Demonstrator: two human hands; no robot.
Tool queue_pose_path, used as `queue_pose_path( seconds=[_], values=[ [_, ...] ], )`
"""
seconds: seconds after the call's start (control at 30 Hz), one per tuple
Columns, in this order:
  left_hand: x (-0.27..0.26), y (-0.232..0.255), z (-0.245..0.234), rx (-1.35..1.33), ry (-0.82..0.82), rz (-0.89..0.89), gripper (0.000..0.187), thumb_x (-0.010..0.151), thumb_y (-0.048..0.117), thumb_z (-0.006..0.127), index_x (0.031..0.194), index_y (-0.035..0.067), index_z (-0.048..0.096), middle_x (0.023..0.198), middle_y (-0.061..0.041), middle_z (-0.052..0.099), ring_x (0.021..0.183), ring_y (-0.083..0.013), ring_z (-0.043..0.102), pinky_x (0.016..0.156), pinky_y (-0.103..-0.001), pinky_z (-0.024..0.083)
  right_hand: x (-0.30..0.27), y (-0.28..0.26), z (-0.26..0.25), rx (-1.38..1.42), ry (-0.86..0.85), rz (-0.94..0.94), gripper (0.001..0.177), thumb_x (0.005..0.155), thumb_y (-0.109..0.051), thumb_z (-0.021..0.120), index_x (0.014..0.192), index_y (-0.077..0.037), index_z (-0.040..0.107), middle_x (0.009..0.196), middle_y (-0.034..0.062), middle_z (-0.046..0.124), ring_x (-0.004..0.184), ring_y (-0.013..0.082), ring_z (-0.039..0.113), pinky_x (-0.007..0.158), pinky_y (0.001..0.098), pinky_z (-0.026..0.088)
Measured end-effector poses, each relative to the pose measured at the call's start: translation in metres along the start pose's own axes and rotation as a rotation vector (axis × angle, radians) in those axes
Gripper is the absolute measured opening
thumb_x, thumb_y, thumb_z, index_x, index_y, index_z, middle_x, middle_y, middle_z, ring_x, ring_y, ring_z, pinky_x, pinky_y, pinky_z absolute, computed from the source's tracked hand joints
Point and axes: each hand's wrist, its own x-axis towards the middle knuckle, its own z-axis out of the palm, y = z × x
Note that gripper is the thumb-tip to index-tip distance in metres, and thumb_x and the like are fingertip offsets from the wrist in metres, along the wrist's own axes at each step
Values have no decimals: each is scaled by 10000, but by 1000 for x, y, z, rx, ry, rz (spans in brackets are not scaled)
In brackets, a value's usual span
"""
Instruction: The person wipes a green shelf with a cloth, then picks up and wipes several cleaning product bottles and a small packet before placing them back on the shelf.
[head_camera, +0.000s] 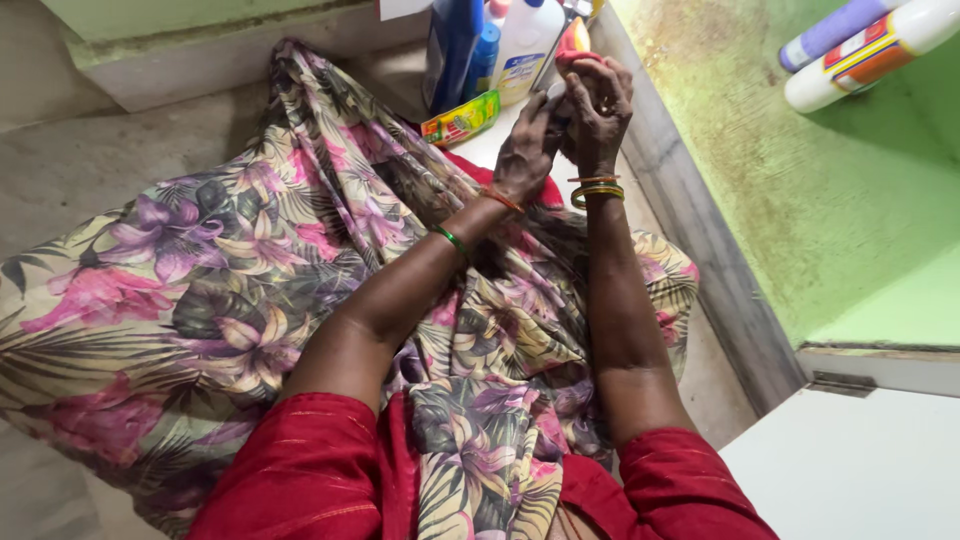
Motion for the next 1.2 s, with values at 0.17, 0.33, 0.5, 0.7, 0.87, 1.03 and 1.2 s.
queue_pose_path(
  seconds=[0.17, 0.33, 0.5, 0.7, 0.87, 1.03, 1.2],
  values=[
    [-2, 17, 0, -37, 28, -71, 718, 859, 198, 752, 1475, 94, 399, 1483, -236, 481, 1391, -424, 471, 1173, -476, 404, -5, 40, -11, 643, 43, 311, 188, 981, -83, 737, 1153, -7, 721, 1143, 99, 710, 1046, 186, 683, 941, 318, 569],
    [3, 2, -8, -252, -93, -136, 853, 825, 238, 742, 1527, 59, 292, 1565, -260, 379, 1466, -411, 392, 1222, -444, 342, -22, 79, -8, 500, 20, 367, 228, 1055, -175, 636, 1170, 1, 724, 1122, 91, 733, 966, 129, 694, 868, 291, 598],
    [9, -14, 3, -500, -168, -164, 741, 1098, 465, 492, 1643, 12, 276, 1728, -343, 136, 1654, -433, 108, 1337, -430, 137, -30, 34, -2, 604, -23, 292, 247, 1117, -180, 576, 1208, 17, 694, 1198, 96, 718, 1058, 136, 663, 946, 289, 563],
    [8, -18, 10, -382, -90, -110, 936, 1067, 595, 500, 1616, -52, 107, 1682, -362, 158, 1605, -443, 161, 1313, -427, 151, -23, -16, 2, 726, -55, 287, 290, 1068, -114, 592, 1339, -17, 627, 1306, 106, 686, 1195, 161, 644, 1041, 291, 535],
    [14, -10, -2, -299, -85, -238, 987, 965, 595, 610, 1611, 11, 146, 1610, -305, 348, 1482, -377, 405, 1219, -404, 352, -26, 55, 5, 682, -178, 364, 352, 1080, -192, 569, 1366, 9, 604, 1303, 75, 684, 1162, 132, 648, 1015, 274, 546],
    [18, -10, -14, -274, -23, -323, 979, 863, 578, 751, 1564, 70, 293, 1515, -241, 446, 1404, -327, 493, 1159, -390, 436, -48, 136, 2, 318, -257, 379, 401, 1112, -310, 535, 1308, 26, 630, 1080, 19, 693, 961, 63, 615, 842, 222, 541],
    [22, -12, -17, -39, 15, -390, 929, 823, 510, 863, 1551, 121, 437, 1440, -160, 432, 1391, -265, 453, 1191, -356, 427, -50, 98, 4, 268, -117, 383, 351, 1098, -255, 577, 1278, 25, 688, 1035, 24, 704, 912, 71, 605, 801, 224, 517]
  ],
)
